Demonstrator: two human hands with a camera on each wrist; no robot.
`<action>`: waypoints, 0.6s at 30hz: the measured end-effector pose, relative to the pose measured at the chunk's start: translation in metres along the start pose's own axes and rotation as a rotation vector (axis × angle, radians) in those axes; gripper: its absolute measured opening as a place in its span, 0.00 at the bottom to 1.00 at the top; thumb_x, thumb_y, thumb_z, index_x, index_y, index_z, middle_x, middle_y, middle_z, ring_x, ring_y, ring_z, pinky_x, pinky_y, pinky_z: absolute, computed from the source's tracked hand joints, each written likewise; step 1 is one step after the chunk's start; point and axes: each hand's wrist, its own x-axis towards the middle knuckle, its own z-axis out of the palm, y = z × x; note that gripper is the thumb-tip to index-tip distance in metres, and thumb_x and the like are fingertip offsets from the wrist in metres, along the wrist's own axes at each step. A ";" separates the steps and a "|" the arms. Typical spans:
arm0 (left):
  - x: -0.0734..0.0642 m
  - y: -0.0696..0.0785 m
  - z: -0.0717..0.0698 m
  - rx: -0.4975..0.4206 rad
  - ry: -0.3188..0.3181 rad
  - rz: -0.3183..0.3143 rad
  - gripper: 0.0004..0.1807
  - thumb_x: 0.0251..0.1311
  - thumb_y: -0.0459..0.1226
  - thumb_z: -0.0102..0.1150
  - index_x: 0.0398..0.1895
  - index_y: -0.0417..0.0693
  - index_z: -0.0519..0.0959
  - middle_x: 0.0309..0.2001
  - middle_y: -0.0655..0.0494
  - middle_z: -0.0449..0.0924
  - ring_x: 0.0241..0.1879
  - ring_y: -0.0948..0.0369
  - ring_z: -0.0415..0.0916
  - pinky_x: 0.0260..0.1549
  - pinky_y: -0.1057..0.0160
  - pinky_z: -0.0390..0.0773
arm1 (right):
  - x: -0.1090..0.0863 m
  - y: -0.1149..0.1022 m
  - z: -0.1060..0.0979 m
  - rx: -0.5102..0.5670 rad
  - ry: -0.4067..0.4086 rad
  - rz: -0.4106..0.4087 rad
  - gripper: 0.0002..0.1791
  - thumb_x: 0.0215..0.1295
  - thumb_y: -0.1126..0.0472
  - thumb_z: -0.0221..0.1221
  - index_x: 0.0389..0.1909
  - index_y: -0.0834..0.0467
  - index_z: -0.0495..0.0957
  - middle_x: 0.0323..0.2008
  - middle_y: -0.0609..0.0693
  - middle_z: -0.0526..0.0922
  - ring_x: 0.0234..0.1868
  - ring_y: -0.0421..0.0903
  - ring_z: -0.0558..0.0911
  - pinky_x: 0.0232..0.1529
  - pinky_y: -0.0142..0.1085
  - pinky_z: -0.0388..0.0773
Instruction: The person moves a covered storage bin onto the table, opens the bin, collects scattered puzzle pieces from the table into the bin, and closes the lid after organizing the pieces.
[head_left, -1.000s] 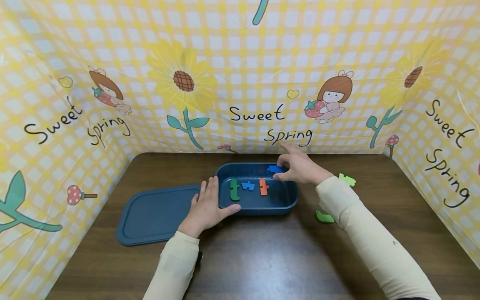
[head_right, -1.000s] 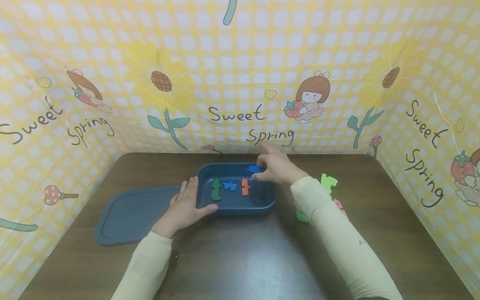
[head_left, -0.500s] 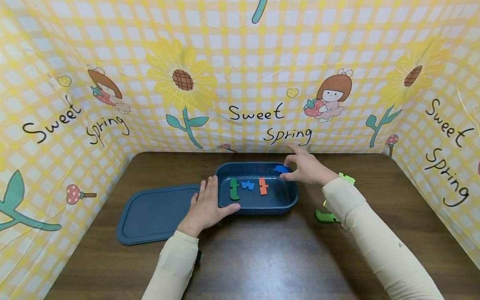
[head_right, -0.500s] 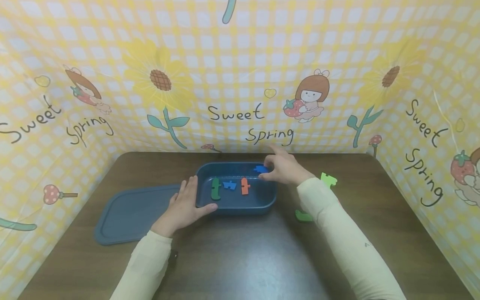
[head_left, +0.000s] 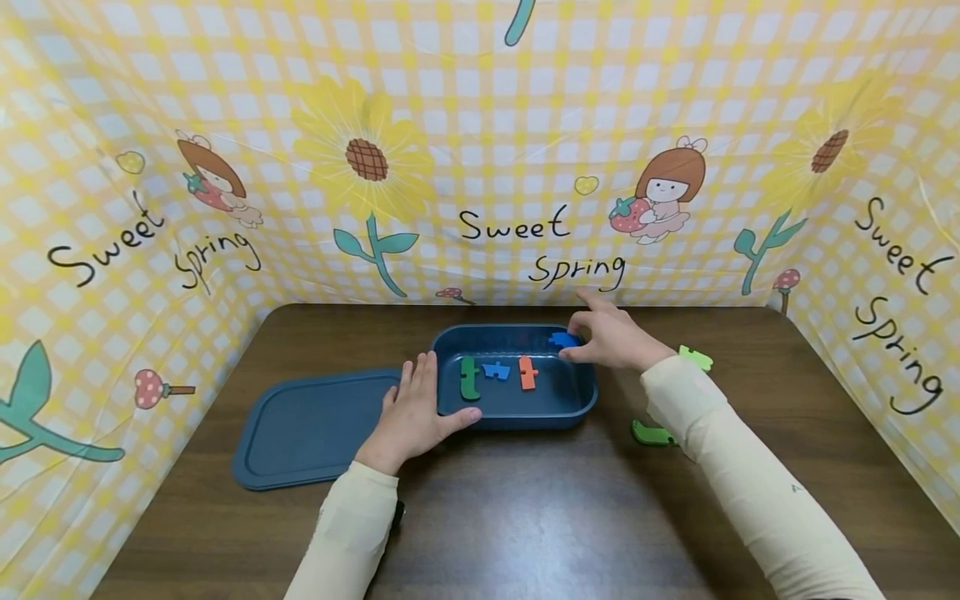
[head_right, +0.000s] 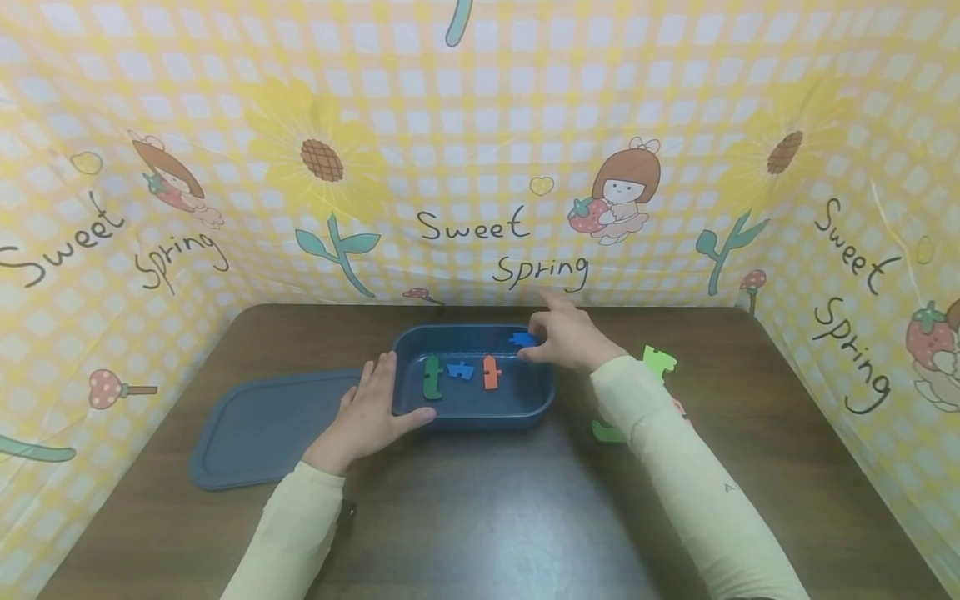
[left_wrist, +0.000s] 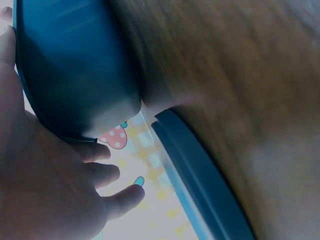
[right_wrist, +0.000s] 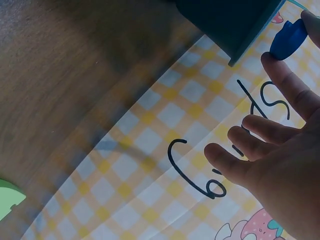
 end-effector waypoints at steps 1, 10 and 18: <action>0.000 0.000 0.000 -0.001 -0.001 0.000 0.67 0.57 0.70 0.58 0.82 0.43 0.32 0.81 0.45 0.30 0.78 0.45 0.25 0.69 0.32 0.38 | 0.000 0.000 0.000 -0.001 0.000 0.000 0.22 0.59 0.44 0.72 0.44 0.56 0.85 0.78 0.62 0.49 0.75 0.67 0.53 0.68 0.64 0.57; 0.000 0.000 0.001 -0.009 -0.003 -0.001 0.67 0.57 0.71 0.58 0.82 0.43 0.32 0.81 0.46 0.29 0.78 0.45 0.25 0.69 0.32 0.37 | 0.003 0.000 0.004 -0.013 0.002 0.012 0.22 0.59 0.44 0.72 0.44 0.57 0.85 0.78 0.62 0.49 0.76 0.66 0.51 0.69 0.63 0.54; 0.000 0.000 0.001 -0.005 0.002 -0.001 0.67 0.57 0.71 0.58 0.82 0.43 0.33 0.81 0.46 0.30 0.78 0.45 0.24 0.69 0.32 0.38 | 0.005 0.000 0.008 0.002 0.005 0.034 0.24 0.60 0.44 0.72 0.47 0.58 0.84 0.79 0.62 0.48 0.74 0.66 0.55 0.68 0.62 0.59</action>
